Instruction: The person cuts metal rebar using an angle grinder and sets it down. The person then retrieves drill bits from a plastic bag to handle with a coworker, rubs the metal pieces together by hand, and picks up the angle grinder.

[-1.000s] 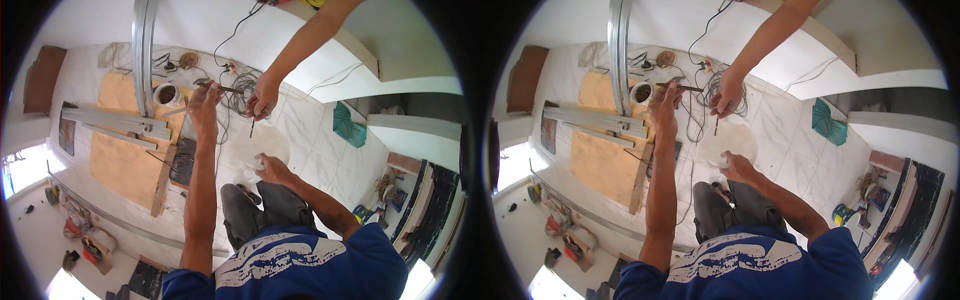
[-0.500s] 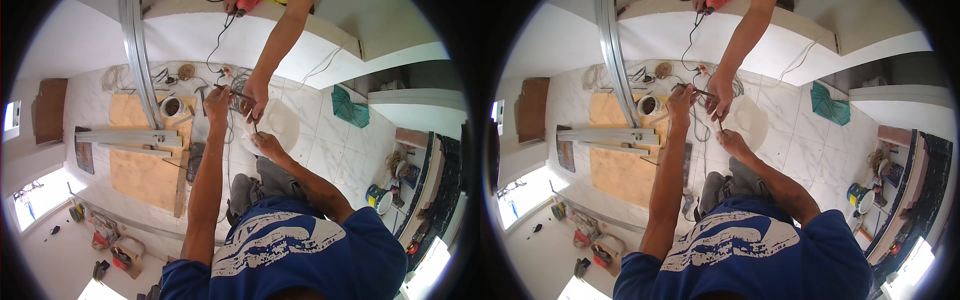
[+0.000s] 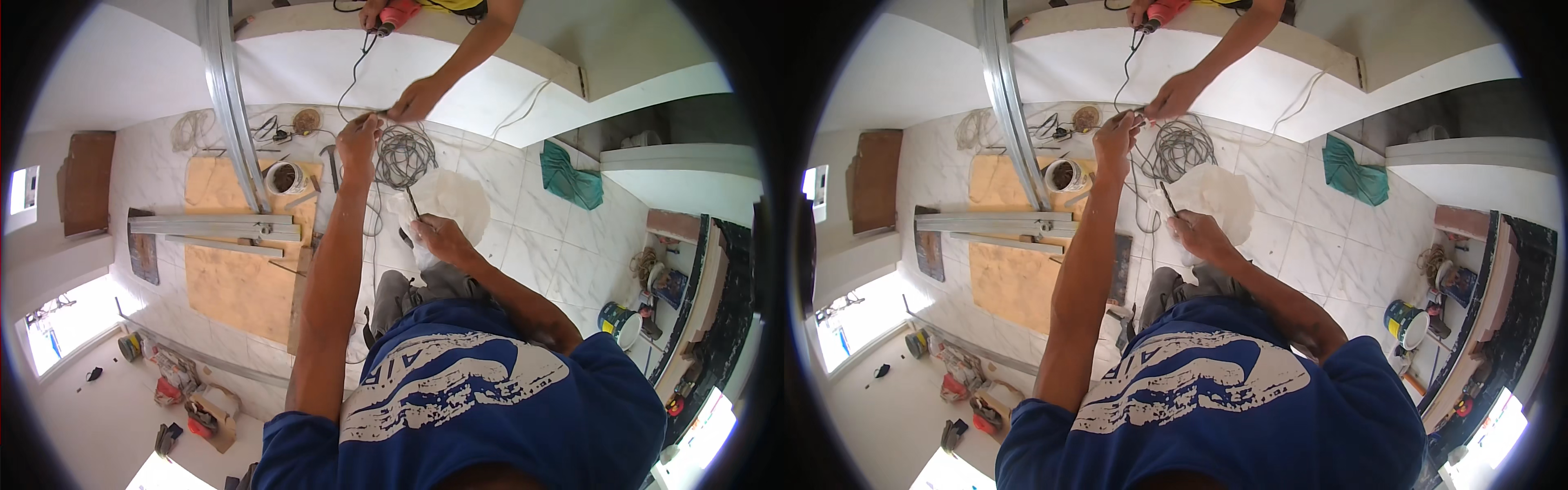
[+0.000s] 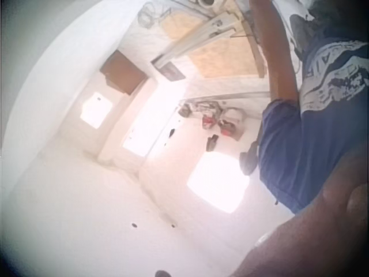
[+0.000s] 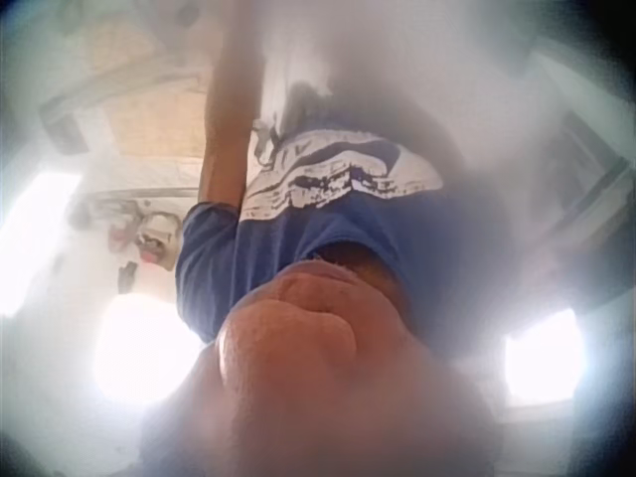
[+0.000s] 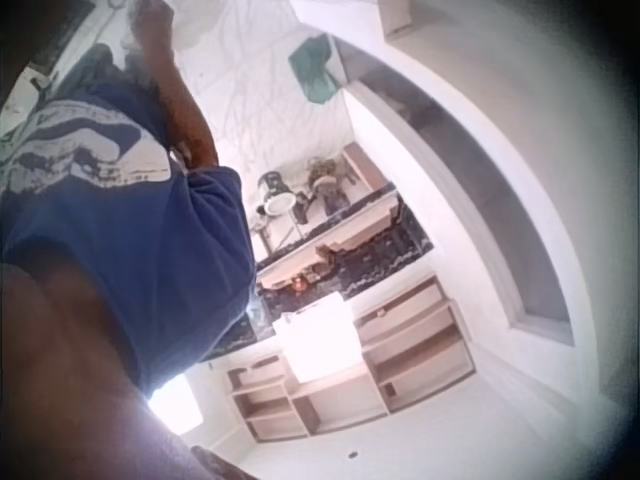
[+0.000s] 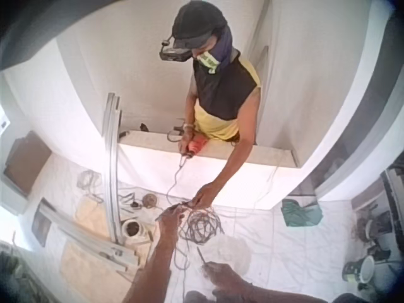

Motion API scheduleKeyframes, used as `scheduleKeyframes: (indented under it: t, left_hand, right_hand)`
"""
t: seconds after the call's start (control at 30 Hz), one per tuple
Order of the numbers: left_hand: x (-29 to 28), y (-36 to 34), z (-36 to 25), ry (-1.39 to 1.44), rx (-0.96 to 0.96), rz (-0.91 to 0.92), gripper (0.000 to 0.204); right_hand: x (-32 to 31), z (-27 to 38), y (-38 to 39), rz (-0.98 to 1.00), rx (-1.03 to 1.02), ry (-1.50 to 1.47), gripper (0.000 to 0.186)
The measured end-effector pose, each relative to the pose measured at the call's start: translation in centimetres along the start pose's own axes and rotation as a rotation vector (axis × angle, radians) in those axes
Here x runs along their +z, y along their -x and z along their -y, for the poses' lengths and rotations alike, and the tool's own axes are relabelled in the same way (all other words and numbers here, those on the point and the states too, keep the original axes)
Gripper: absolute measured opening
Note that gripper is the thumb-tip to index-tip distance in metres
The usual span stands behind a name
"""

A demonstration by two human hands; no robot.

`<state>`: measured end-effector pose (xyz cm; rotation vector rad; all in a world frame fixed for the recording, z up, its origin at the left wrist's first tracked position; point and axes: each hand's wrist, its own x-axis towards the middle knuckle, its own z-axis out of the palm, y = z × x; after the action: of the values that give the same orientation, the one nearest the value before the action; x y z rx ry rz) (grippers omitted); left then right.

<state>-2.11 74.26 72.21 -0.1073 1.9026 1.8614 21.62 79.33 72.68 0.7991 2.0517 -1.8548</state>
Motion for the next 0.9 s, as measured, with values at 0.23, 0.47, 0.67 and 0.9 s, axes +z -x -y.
scheduleKeyframes:
  t: [0.23, 0.47, 0.67, 0.9]
  left_hand:
    - [-0.5, 0.2, -1.8, 0.069, -0.073, 0.099, 0.031]
    - [-5.2, 10.9, 0.0, -0.519, -0.070, 0.521, 0.062]
    - [-13.0, 15.3, 2.6, -0.793, 0.321, 0.158, 0.043]
    - [-19.6, 24.5, -1.5, -0.020, 0.131, -0.148, 0.028]
  right_hand:
    - [-0.4, 4.1, 1.5, -0.069, -0.174, 0.025, 0.032]
    - [0.4, 5.6, 4.1, 0.224, -0.438, 0.103, 0.028]
    - [5.3, 6.9, 8.3, 0.493, -0.448, 0.223, 0.026]
    - [8.9, 4.6, 11.9, 0.545, -0.436, 0.245, 0.030]
